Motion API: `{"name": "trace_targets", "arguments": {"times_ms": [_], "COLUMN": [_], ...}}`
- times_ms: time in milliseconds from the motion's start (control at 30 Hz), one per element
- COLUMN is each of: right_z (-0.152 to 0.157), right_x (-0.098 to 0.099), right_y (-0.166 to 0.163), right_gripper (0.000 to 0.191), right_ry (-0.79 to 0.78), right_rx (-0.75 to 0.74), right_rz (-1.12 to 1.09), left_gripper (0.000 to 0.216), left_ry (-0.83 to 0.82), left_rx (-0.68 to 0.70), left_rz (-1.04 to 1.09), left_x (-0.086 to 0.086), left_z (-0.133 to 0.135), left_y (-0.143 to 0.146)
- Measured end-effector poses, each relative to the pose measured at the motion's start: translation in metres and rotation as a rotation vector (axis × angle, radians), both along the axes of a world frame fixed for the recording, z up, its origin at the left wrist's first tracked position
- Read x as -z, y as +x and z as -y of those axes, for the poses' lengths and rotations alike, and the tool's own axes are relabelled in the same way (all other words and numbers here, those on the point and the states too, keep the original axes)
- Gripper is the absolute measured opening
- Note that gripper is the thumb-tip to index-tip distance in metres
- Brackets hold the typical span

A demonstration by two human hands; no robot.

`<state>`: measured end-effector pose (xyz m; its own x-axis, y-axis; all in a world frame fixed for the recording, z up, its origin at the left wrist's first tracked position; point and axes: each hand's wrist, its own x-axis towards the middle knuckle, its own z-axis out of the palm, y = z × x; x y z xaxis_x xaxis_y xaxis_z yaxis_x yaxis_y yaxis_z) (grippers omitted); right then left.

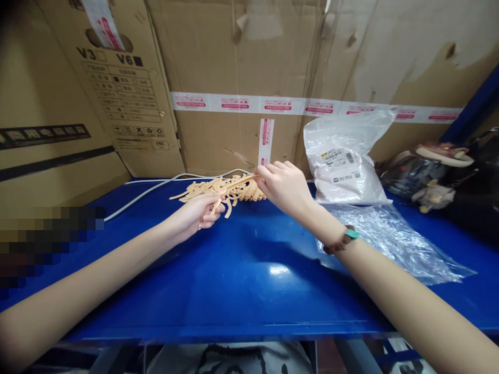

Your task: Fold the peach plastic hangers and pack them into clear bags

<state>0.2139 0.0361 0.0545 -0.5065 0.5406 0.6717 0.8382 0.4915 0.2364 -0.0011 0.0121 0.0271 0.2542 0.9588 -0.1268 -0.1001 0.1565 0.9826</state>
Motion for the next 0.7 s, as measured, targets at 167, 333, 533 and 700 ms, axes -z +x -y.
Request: {"name": "trace_targets", "arguments": {"times_ms": [167, 333, 533, 700], "right_z": [-0.004, -0.006, -0.003, -0.004], "right_x": [0.005, 0.023, 0.038, 0.041], "right_y": [0.001, -0.004, -0.015, -0.022], "right_gripper": [0.027, 0.027, 0.010, 0.026], "right_ry": [-0.094, -0.149, -0.387, -0.624], "right_rx": [-0.033, -0.148, -0.142, -0.270], "right_rz": [0.128, 0.212, 0.024, -0.232], "left_gripper": [0.014, 0.015, 0.022, 0.019], "left_ry": [-0.029, -0.051, 0.100, 0.444], "left_rx": [0.066, 0.165, 0.107, -0.053], "left_rz": [-0.061, -0.171, -0.390, -0.658], "left_x": [-0.003, -0.007, 0.003, 0.010], "left_z": [0.004, 0.009, 0.006, 0.009], "left_y": [-0.001, 0.000, 0.007, 0.008]}}
